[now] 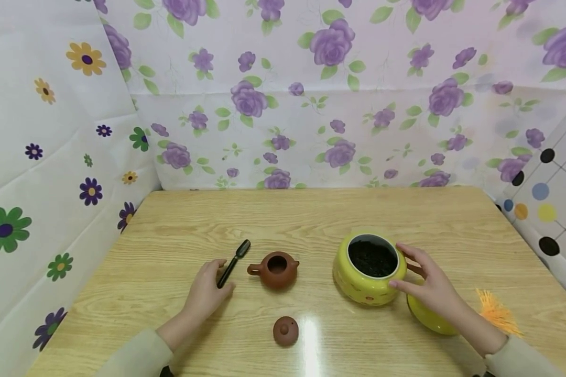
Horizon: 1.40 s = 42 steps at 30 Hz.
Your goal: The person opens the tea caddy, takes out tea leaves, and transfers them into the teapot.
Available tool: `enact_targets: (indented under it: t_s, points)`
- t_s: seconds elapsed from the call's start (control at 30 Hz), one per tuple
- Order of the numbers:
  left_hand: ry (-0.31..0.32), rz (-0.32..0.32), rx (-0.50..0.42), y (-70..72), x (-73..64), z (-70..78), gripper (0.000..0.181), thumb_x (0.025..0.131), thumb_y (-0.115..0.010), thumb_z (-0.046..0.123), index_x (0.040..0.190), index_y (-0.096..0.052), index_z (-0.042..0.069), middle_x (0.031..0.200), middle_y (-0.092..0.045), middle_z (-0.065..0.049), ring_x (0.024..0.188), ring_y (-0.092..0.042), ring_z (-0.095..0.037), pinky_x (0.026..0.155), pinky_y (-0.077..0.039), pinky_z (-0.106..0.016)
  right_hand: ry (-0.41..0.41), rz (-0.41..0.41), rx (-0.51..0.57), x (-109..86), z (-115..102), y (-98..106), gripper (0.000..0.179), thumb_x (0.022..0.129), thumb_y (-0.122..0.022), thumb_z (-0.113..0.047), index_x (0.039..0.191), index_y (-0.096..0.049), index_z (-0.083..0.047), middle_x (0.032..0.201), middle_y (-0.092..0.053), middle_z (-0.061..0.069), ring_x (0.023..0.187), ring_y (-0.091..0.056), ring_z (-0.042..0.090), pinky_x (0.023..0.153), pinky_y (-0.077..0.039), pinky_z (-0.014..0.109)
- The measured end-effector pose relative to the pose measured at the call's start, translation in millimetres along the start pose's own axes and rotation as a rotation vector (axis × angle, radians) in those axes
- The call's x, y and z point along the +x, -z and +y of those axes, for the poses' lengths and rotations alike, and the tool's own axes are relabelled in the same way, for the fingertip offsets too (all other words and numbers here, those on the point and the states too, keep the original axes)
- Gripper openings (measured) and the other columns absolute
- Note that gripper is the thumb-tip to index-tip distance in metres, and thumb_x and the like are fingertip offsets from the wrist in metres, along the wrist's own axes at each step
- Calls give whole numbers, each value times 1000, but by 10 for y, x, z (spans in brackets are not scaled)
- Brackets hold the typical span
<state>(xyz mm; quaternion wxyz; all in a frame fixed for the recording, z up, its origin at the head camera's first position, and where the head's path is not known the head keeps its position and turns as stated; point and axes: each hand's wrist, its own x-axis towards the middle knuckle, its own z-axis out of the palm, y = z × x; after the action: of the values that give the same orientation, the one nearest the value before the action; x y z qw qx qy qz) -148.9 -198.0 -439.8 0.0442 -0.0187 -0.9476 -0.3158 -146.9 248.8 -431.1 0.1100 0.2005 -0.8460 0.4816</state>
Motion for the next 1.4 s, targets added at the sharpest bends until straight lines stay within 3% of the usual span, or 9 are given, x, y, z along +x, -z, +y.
enact_targets:
  t_s: [0.27,0.43,0.6,0.97,1.2,1.4]
  points:
    - [7,0,-1,37,29,-40,36,81,-73,7,112,-62,-5,102,-64,-16,92,-63,-28,79,-55,-43,1,-8,-14,3,-12,8,70,75,-78,0,136,-45,3,134,-46,23,119,-36,-15,92,-38,0]
    - [37,-27,6,88,19,-47,26,81,-72,5,104,-65,-5,96,-65,-14,84,-63,-23,73,-56,-39,-16,-21,-37,5,-11,13,68,76,-78,-4,136,-46,1,135,-47,20,119,-35,-16,92,-38,0]
    - [27,-36,17,117,12,-40,17,81,-72,4,96,-67,-3,89,-65,-10,78,-62,-19,70,-56,-36,-42,-31,-62,3,5,29,68,78,-78,-8,136,-45,2,135,-47,19,119,-34,-17,92,-38,0]
    - [47,-32,51,116,30,-52,13,80,-70,4,91,-67,-1,80,-63,-6,73,-58,-16,63,-51,-30,-76,-49,-94,-1,-31,34,68,81,-77,-14,138,-43,0,136,-47,17,116,-35,-16,92,-41,3]
    - [65,-27,-2,142,43,-62,12,80,-64,4,90,-68,0,78,-62,-5,70,-53,-14,61,-44,-25,-89,-54,-115,-2,-17,44,69,81,-77,-16,139,-42,0,137,-47,16,116,-33,-18,92,-41,4]
    - [84,-37,-62,157,49,-72,13,84,-61,4,93,-68,-2,80,-62,-7,72,-53,-15,62,-45,-25,-95,-57,-129,-4,-24,35,69,81,-77,-17,139,-43,-2,136,-47,16,116,-35,-14,94,-50,19]
